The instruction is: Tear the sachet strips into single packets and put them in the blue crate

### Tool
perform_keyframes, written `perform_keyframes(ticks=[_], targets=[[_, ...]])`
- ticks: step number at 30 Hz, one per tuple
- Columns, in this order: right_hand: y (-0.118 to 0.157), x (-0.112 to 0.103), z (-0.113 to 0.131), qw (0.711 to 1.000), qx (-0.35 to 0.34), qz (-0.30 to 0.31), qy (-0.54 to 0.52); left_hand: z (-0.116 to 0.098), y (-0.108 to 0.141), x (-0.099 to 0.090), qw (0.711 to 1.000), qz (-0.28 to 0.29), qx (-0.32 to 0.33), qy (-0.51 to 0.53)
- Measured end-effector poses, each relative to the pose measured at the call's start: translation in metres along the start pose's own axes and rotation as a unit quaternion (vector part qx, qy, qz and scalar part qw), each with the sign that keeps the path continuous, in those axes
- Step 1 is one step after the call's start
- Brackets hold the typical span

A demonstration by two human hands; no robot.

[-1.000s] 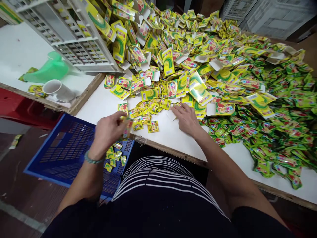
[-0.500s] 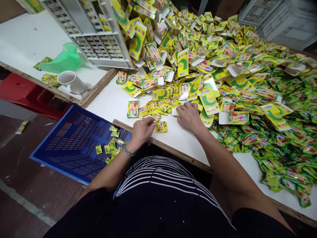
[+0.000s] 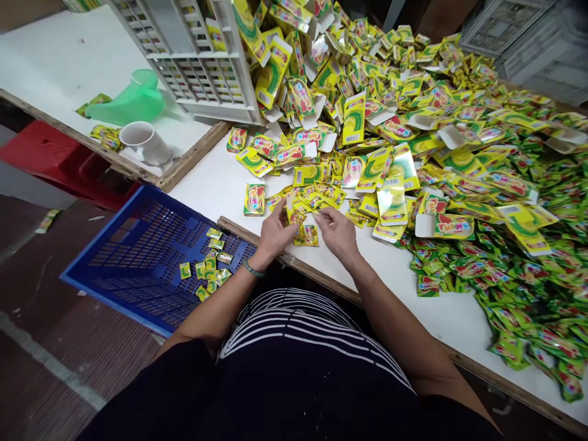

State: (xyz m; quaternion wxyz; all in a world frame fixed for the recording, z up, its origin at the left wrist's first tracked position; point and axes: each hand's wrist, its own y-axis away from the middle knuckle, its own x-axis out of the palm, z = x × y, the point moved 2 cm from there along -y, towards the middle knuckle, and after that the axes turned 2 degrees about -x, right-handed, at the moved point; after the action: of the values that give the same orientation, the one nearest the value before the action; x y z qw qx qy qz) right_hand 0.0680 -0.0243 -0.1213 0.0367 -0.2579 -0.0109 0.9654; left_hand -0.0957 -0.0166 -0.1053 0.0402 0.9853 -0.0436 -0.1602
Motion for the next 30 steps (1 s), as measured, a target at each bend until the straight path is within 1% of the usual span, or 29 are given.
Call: perform_keyframes(ticks=[2, 4, 5, 7, 9, 11, 12, 14, 15, 16, 18, 20, 24, 27, 30], targets=[[0.003, 0.007, -0.01, 0.993, -0.043, 0.042, 0.104, 0.005, -0.003, -0.006, 0.998, -0.025, -0.021, 0.052], [0.009, 0.01, -0.017, 0.98, -0.077, 0.081, 0.163, 0.008, -0.004, -0.009, 0.995, -0.038, -0.043, 0.079], [0.013, 0.008, -0.02, 0.978, -0.075, 0.091, 0.175, 0.008, -0.005, -0.008, 0.994, -0.035, -0.052, 0.089], [0.022, -0.002, -0.028, 0.981, -0.033, 0.088, 0.171, 0.006, -0.004, -0.003, 0.992, -0.012, -0.067, 0.105], [0.032, -0.02, -0.036, 0.991, 0.026, 0.049, 0.125, 0.004, -0.001, 0.005, 0.991, 0.017, -0.076, 0.109], [0.04, -0.042, -0.042, 0.997, 0.068, -0.031, 0.034, 0.0, 0.002, 0.016, 0.991, 0.057, -0.074, 0.093], [0.043, -0.052, -0.044, 0.994, 0.077, -0.078, -0.022, -0.002, 0.004, 0.023, 0.991, 0.085, -0.068, 0.078], [0.048, -0.069, -0.044, 0.976, 0.077, -0.162, -0.124, -0.006, 0.007, 0.037, 0.986, 0.148, -0.05, 0.056], [0.048, -0.075, -0.043, 0.967, 0.072, -0.185, -0.156, -0.009, 0.009, 0.045, 0.982, 0.176, -0.04, 0.052], [0.049, -0.079, -0.042, 0.964, 0.067, -0.193, -0.172, -0.011, 0.01, 0.053, 0.978, 0.199, -0.032, 0.054], [0.049, -0.084, -0.042, 0.969, 0.061, -0.173, -0.162, -0.015, 0.012, 0.066, 0.971, 0.227, -0.027, 0.066], [0.051, -0.089, -0.046, 0.98, 0.055, -0.146, -0.121, -0.018, 0.014, 0.076, 0.967, 0.243, -0.029, 0.064], [0.059, -0.099, -0.061, 0.991, 0.033, -0.126, -0.032, -0.022, 0.016, 0.082, 0.962, 0.273, -0.008, 0.006], [0.06, -0.097, -0.066, 0.995, 0.027, -0.1, 0.005, -0.025, 0.013, 0.087, 0.961, 0.275, 0.001, -0.02], [0.059, -0.093, -0.064, 0.996, 0.029, -0.088, 0.011, -0.026, 0.006, 0.097, 0.963, 0.27, -0.019, -0.013]])
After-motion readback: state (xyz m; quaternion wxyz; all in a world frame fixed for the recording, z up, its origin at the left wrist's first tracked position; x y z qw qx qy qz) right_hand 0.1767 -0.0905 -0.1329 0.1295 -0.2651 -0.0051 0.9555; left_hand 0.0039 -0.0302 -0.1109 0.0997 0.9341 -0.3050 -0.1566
